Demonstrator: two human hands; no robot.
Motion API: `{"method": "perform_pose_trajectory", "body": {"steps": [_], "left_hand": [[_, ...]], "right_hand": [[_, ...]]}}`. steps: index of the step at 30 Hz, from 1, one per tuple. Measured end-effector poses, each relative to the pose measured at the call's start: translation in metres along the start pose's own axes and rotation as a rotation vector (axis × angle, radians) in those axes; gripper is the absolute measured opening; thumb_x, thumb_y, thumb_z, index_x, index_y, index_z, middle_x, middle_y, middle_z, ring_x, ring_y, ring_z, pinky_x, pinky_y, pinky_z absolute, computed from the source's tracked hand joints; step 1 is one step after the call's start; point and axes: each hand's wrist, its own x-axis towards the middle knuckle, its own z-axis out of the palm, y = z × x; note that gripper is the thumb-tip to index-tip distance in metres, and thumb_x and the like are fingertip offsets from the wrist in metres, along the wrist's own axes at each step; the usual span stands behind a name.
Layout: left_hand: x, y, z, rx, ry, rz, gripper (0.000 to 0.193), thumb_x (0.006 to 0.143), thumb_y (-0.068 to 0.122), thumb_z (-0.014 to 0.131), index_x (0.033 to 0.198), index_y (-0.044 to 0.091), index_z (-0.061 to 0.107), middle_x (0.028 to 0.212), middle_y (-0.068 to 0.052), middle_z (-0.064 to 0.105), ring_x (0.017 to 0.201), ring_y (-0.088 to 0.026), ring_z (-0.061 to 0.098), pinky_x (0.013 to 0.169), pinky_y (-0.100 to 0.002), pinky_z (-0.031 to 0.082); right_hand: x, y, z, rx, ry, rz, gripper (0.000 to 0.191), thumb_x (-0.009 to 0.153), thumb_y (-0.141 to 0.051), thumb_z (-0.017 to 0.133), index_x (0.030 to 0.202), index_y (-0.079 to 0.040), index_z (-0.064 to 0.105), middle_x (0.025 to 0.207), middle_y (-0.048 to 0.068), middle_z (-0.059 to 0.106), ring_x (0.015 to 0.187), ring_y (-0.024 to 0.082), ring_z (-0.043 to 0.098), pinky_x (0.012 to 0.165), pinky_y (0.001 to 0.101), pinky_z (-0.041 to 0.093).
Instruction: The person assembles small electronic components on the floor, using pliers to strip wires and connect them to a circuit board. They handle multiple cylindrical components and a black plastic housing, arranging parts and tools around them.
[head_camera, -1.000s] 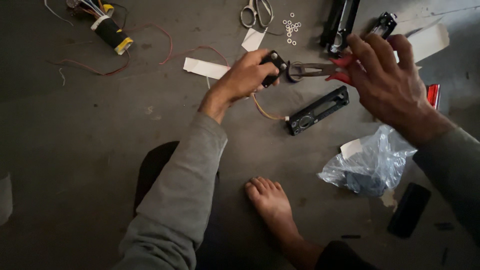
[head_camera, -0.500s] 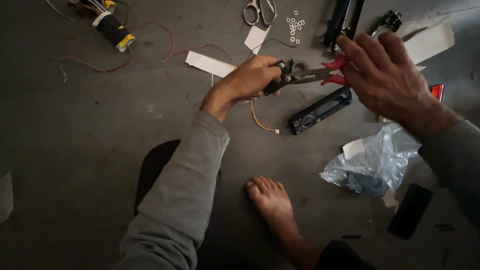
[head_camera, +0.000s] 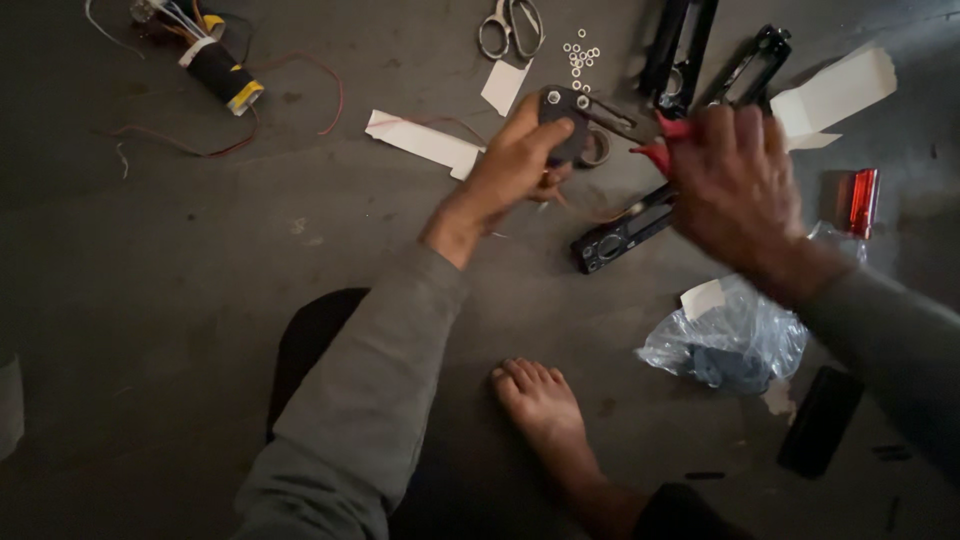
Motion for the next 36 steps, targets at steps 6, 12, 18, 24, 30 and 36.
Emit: {"method": "perform_pose_trajectory", "body": {"steps": [6, 12, 18, 24, 30, 36], "left_hand": [[0.006, -0.013, 0.017, -0.158, 0.054, 0.071, 0.022, 0.105, 0.022, 0.054, 0.124, 0.014, 0.045, 0.096, -0.003, 0.061, 0.064, -0.008, 0.054, 0.048, -0.025, 0.039], [-0.001, 0.015, 0.005, 0.143, 0.080, 0.015, 0.016, 0.096, 0.018, 0.054, 0.110, 0.011, 0.059, 0.084, -0.003, 0.065, 0.054, -0.007, 0.050, 0.043, -0.024, 0.035], [-0.007, 0.030, -0.003, 0.295, -0.037, -0.047, 0.018, 0.094, 0.019, 0.051, 0.102, 0.006, 0.061, 0.077, -0.004, 0.067, 0.055, -0.007, 0.048, 0.046, -0.025, 0.039], [-0.008, 0.031, -0.009, 0.412, -0.039, -0.052, 0.020, 0.094, 0.022, 0.050, 0.099, 0.007, 0.062, 0.077, -0.003, 0.068, 0.058, -0.006, 0.051, 0.049, -0.025, 0.042], [-0.001, 0.018, -0.002, 0.189, -0.004, -0.024, 0.021, 0.095, 0.021, 0.053, 0.114, 0.012, 0.057, 0.085, -0.003, 0.065, 0.055, -0.007, 0.049, 0.045, -0.023, 0.039], [0.000, 0.000, 0.023, 0.044, 0.178, -0.011, 0.025, 0.098, 0.027, 0.054, 0.122, 0.020, 0.052, 0.093, 0.000, 0.065, 0.061, -0.005, 0.058, 0.048, -0.022, 0.049]], "right_hand": [[-0.006, -0.015, 0.005, 0.062, 0.069, 0.075, 0.028, 0.111, -0.022, 0.066, 0.117, 0.006, 0.069, 0.121, 0.018, 0.052, 0.106, 0.029, 0.050, 0.090, 0.0437, 0.043], [0.007, 0.023, -0.011, -0.191, 0.180, -0.167, 0.029, 0.113, -0.025, 0.068, 0.125, 0.001, 0.068, 0.143, 0.020, 0.052, 0.122, 0.026, 0.052, 0.103, 0.0413, 0.039], [0.020, 0.040, -0.022, -0.354, 0.288, -0.361, 0.038, 0.100, -0.039, 0.068, 0.113, -0.004, 0.074, 0.139, 0.015, 0.056, 0.116, 0.019, 0.054, 0.100, 0.0370, 0.042], [0.021, 0.042, -0.021, -0.469, 0.257, -0.387, 0.031, 0.098, -0.039, 0.061, 0.109, -0.012, 0.072, 0.129, 0.007, 0.060, 0.107, 0.014, 0.054, 0.094, 0.0297, 0.043], [0.011, 0.032, -0.007, -0.230, 0.010, -0.239, 0.034, 0.109, -0.033, 0.055, 0.114, -0.003, 0.071, 0.109, 0.011, 0.056, 0.093, 0.019, 0.051, 0.083, 0.0356, 0.047], [0.001, 0.008, 0.003, 0.048, 0.061, -0.027, 0.031, 0.114, -0.025, 0.058, 0.117, 0.004, 0.068, 0.111, 0.015, 0.055, 0.095, 0.026, 0.052, 0.081, 0.0427, 0.047]]}}
